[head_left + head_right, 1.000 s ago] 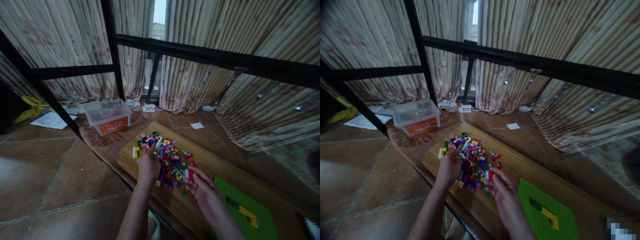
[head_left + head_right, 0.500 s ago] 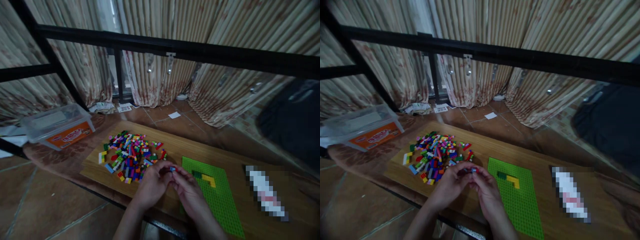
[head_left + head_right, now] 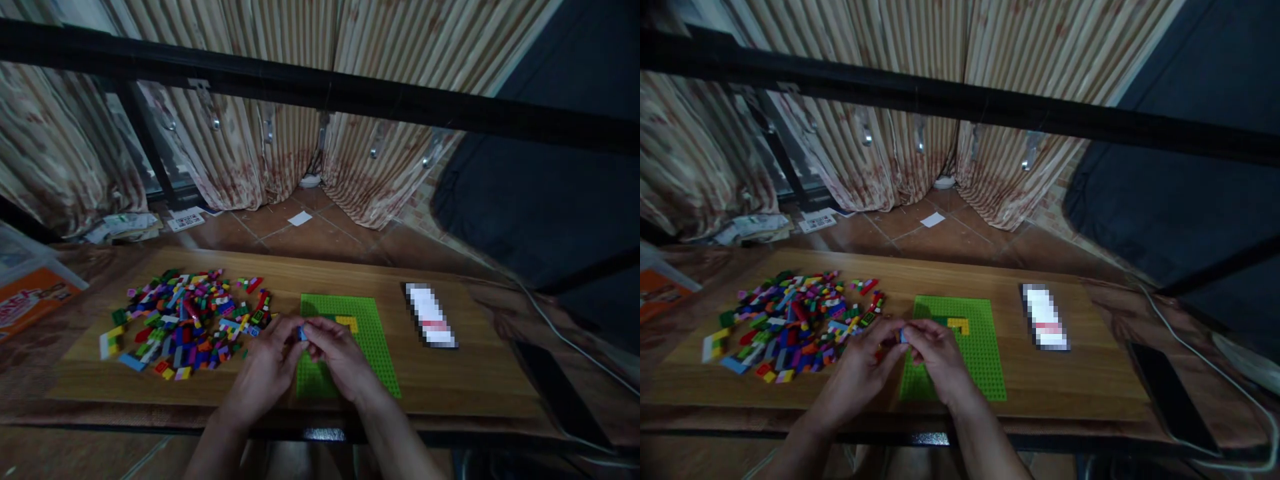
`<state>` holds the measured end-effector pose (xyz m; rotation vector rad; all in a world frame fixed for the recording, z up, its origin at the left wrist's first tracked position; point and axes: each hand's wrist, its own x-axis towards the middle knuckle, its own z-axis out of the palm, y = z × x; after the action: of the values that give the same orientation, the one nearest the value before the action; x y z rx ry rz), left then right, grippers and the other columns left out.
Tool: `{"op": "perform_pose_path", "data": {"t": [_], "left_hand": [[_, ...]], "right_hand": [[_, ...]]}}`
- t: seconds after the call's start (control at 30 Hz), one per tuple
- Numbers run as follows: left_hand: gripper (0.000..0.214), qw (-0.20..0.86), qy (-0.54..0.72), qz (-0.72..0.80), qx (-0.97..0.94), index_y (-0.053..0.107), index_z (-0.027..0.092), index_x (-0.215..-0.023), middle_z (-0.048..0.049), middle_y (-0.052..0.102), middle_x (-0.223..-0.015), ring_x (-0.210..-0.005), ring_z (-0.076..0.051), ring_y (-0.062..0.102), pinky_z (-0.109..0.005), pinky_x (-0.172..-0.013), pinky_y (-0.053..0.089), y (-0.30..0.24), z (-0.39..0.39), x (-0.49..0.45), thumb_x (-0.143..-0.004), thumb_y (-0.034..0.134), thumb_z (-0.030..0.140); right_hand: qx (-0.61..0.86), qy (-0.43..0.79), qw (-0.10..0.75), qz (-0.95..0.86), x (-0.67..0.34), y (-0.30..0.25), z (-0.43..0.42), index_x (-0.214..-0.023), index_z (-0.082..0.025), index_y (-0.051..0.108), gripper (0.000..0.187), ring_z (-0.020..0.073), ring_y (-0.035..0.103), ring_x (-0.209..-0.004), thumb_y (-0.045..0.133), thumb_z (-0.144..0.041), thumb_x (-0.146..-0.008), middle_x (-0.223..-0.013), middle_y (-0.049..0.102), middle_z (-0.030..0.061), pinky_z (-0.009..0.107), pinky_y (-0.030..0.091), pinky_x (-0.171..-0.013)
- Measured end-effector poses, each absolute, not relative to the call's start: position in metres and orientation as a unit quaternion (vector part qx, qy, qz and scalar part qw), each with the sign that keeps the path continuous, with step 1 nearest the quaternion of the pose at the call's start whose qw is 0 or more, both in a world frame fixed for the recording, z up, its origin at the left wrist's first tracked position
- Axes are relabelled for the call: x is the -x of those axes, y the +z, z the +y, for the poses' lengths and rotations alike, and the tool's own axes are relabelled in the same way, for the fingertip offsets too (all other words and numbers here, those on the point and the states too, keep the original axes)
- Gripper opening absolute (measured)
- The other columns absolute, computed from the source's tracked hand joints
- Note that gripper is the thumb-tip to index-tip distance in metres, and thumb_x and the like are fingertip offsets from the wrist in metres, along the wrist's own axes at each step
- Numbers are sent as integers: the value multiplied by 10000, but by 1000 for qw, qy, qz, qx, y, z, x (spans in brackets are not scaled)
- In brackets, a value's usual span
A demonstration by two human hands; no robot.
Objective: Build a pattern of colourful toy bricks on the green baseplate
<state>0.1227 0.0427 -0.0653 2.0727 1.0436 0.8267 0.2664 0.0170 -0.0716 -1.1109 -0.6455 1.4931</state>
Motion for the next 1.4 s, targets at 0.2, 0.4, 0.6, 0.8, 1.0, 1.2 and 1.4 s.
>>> {"op": "perform_pose_path", "data": {"t": [0.2,0.4,0.6,0.8,1.0,1.2,1.4], "left_hand": [[301,338,312,365,-809,535,235,-1210,-57,618,-1064,-976,-168,595,-295,-860,489,-65,34,-134,-911,500,246],[193,324,317,361,-815,586,220,-1076,-63,627,-1030,-955,-179,601,-305,-852,495,-61,27,-147,-905,504,249],[227,319,379,350,-795,569,215,-1115,-68,620,-1024,-976,-177,591,-288,-849,493,-59,19,-162,-897,504,217],[223,343,399,342,-779,570,210,-1104,-57,622,-991,-950,-168,588,-274,-838,483,-58,16,-168,-885,529,214],[194,428,424,363,-711,620,205,-1045,-38,615,-907,-839,-150,587,-256,-770,490,-61,16,-163,-878,548,270],[239,498,448,400,-626,605,177,-1059,-25,619,-847,-764,-136,576,-239,-701,480,-66,29,-154,-859,564,301],[162,342,352,497,-715,621,186,-973,-41,632,-914,-786,-142,587,-251,-726,460,-69,39,-141,-839,557,249]], "right_hand": [[436,685,534,-235,-288,-69,7,-795,-132,718,298,39,486,-469,830,-338,-611,-566,601,-35,149,387,-442],[423,689,551,-208,-297,-68,-1,-742,-137,710,248,47,505,-485,840,-292,-596,-584,617,-23,148,423,-454],[372,683,606,-168,-298,-63,-7,-750,-178,705,194,64,525,-521,824,-268,-627,-665,640,-14,161,462,-469],[368,691,599,-167,-302,-64,-8,-745,-166,711,189,51,518,-513,822,-273,-637,-668,644,-9,140,457,-463],[403,674,591,-184,-315,-60,-9,-709,-163,707,183,53,487,-476,825,-278,-630,-594,609,-21,149,447,-435],[453,614,608,-221,-322,-62,-4,-838,-193,722,245,69,526,-535,808,-326,-651,-703,658,-9,206,508,-522],[564,483,578,-338,-302,-83,4,-820,-211,698,269,109,558,-534,811,-347,-617,-684,635,-23,260,477,-521]]}}
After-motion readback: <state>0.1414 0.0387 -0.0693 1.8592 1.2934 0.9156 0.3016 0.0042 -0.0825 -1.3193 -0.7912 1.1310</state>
